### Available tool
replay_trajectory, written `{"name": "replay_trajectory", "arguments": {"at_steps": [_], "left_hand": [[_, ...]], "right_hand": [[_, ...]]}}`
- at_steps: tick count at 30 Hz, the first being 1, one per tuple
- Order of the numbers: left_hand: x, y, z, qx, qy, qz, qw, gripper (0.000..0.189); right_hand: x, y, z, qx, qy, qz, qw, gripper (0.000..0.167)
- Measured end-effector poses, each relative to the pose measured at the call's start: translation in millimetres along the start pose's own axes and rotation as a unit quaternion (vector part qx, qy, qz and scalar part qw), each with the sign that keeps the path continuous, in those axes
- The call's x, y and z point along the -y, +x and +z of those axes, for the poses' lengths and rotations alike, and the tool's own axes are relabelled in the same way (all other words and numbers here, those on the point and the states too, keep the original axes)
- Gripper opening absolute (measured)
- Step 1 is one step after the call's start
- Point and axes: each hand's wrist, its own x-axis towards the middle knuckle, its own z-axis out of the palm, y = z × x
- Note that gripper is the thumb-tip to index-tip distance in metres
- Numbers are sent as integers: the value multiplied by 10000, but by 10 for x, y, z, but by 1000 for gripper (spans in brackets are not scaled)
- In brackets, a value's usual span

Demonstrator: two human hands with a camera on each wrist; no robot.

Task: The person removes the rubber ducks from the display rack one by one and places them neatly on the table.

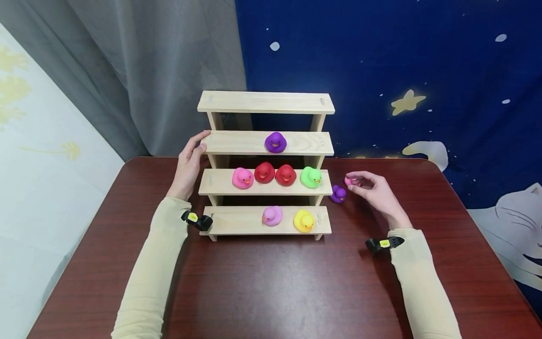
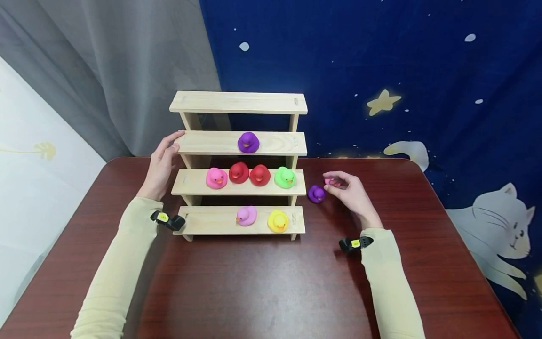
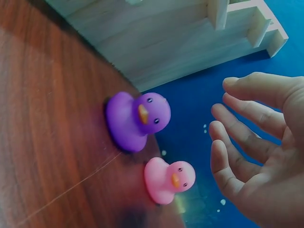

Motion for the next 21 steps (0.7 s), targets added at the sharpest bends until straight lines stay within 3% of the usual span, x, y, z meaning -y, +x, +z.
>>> {"name": "replay_trajectory", "arguments": {"at_steps": [14, 21], "left_hand": [[-1, -9, 1, -35, 24, 35, 10000, 37], [-6, -7, 2, -35, 0, 21, 10000, 37]], "right_hand": [[383, 8, -75, -112, -9, -269, 9996, 32], [588, 61, -77, -397, 100, -708, 9966, 28]]}}
